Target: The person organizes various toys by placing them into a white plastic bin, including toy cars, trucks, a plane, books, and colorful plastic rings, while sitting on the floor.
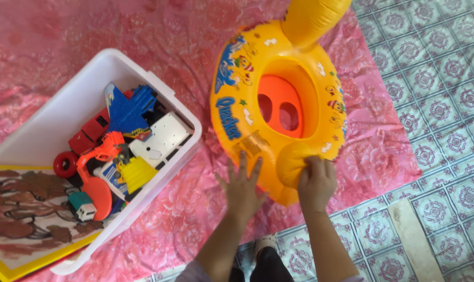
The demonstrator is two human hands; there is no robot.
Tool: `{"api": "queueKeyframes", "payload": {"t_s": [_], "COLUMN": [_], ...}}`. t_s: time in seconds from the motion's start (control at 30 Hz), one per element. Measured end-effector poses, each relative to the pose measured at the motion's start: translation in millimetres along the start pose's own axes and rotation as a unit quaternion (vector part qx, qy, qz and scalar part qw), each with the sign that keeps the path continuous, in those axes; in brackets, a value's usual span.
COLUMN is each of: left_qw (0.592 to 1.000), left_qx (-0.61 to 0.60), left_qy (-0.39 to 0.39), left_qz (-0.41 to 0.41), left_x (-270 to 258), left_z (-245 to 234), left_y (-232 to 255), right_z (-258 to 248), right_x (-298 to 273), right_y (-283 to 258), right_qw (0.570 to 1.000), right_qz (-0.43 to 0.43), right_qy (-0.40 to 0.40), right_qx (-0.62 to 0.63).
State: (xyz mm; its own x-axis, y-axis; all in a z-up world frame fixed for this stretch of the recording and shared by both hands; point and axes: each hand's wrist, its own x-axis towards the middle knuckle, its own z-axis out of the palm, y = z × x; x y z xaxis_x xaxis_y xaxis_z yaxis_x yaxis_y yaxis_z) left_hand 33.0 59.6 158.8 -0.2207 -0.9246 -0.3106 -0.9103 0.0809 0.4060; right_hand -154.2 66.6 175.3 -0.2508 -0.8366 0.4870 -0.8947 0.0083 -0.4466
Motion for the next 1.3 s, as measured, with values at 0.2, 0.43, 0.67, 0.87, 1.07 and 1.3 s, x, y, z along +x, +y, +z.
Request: {"api": "queueKeyframes", "payload": {"t_s": [0.2,0.43,0.67,0.87,1.07,1.3], "left_qw": [0.991,0.993,0.995,0.990,0.980,0.984], "left_qx": [-0.010,0.042,0.035,0.040,0.055,0.095], "left_qy": [-0.122,-0.082,-0.016,0.122,0.192,0.145], "left_qz": [0.047,0.072,0.093,0.051,0.009,-0.044], "left_x": [28.8,72.7,70.1,88.5,113.3,150.1], "left_z": [3.8,25.2,52.0,75.8,63.1,8.8], "left_y": [70.0,103.5,83.6,67.4,34.2,-18.4], "right_z": [-41.9,7.6,-1.4,-13.5,32.4,170.6], "right_x": [23.4,-10.0,-2.8,42.4,69.9,93.8], "right_y": [24.5,65.2,98.0,42.7,22.3,32.6], "right_qw": [0.994,0.998,0.983,0.990,0.984,0.954], "right_qz": [-0.024,0.064,0.115,-0.020,-0.018,-0.135], "right_qy": [0.087,-0.019,-0.135,-0.116,-0.131,-0.267], "right_qx": [-0.061,-0.015,-0.037,-0.078,0.123,0.035]}}
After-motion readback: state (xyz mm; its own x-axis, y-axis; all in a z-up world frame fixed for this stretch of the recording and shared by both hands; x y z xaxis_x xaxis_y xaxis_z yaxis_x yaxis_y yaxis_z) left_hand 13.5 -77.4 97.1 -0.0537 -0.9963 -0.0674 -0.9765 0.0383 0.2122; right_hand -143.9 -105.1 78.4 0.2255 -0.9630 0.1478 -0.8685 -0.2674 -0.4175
